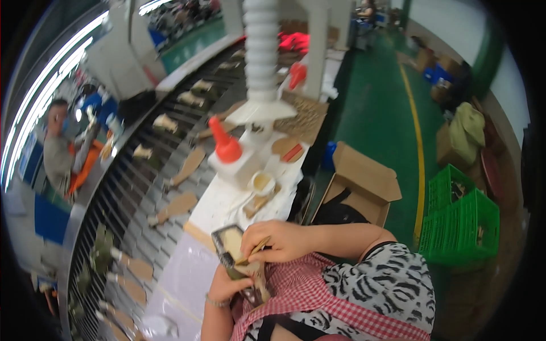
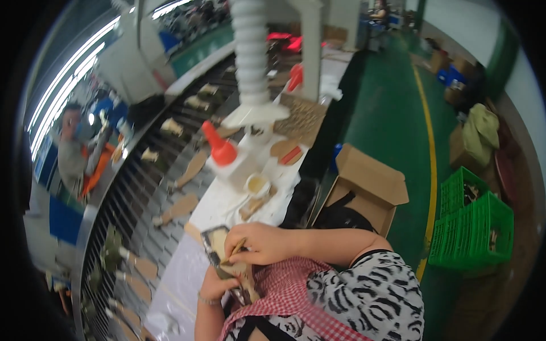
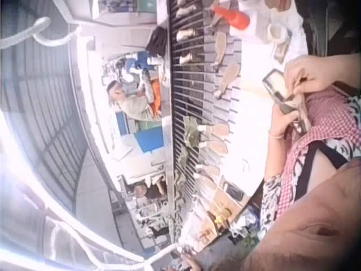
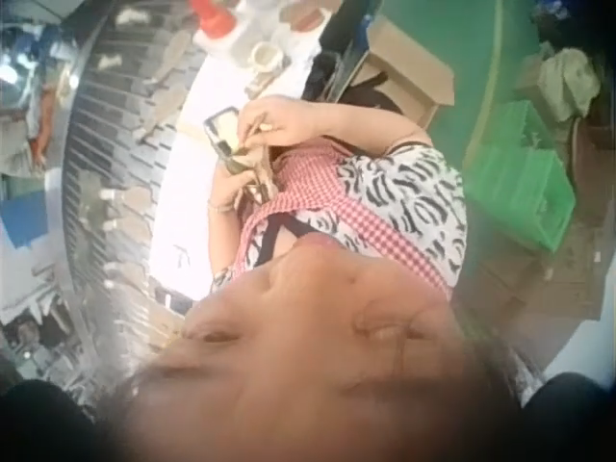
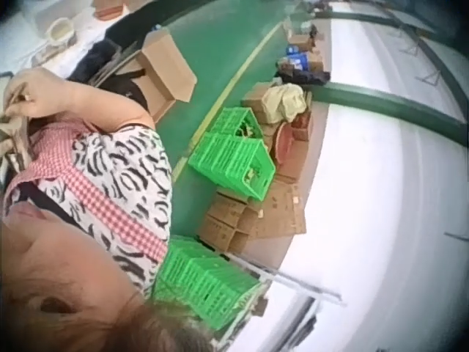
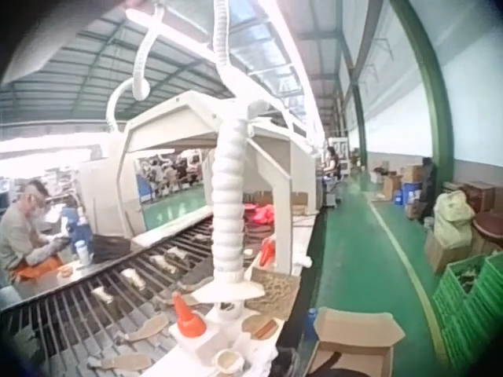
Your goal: Applying adhesive with a brush to the edges of shoe soles on a manufacturing assembly line.
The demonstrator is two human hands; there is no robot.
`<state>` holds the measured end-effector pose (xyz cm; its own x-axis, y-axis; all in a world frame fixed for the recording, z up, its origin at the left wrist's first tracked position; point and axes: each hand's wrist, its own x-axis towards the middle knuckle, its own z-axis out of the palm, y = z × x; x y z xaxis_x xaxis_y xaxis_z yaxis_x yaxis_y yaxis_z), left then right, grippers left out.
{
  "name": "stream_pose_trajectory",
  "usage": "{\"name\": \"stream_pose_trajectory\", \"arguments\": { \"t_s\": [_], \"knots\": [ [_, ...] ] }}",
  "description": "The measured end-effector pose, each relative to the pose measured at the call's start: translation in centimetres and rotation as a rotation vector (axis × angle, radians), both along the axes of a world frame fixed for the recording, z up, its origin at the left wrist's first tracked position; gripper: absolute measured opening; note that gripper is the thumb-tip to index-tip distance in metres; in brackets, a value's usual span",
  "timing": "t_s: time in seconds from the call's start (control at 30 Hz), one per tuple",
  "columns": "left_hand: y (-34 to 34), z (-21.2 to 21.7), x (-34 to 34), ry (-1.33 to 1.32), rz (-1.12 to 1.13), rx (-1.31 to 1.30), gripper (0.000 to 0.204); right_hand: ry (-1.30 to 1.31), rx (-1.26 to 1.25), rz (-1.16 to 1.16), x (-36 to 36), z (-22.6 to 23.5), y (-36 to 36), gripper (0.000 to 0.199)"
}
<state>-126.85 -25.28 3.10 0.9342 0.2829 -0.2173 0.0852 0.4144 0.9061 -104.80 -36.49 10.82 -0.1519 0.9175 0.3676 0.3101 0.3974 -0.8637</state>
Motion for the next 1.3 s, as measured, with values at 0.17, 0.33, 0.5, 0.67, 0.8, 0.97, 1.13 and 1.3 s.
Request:
{"name": "stream_pose_trajectory", "arguments": {
  "t_s": [0.17,0.33,0.5,0.67,0.8,0.97,1.13,1.3],
  "knots": [
    [-1.0,-0.2,0.3,-0.089,0.253,0.090,0.067,0.257,0.036,-0.098,0.4,1.1,-0.2,0.011],
    [3.0,-0.7,-1.1,-0.225,0.640,-0.068,0.068,0.271,0.026,-0.170,1.3,-0.2,0.1,0.011],
    [10.2,-1.0,-5.6,-0.359,0.779,-0.279,0.056,0.281,-0.026,-0.181,1.6,-1.6,1.3,0.011],
    [15.3,2.5,-6.9,-0.452,0.953,-0.332,0.046,0.304,-0.114,-0.175,1.2,-3.3,3.7,0.012],
    [20.8,2.3,-8.6,-0.483,0.984,-0.244,0.041,0.336,-0.219,-0.145,0.8,-3.8,6.8,0.010],
    [30.4,0.3,-8.2,-0.453,0.952,-0.259,0.046,0.404,-0.242,-0.173,0.3,-4.2,9.9,0.013],
    [40.1,-1.0,-5.5,-0.477,1.010,-0.110,0.048,0.513,-0.316,-0.169,0.0,-4.1,12.4,0.011],
    [47.9,-2.8,-3.3,-0.535,1.143,0.149,0.056,0.536,-0.377,-0.234,0.0,-5.0,13.8,0.010]
  ]
}}
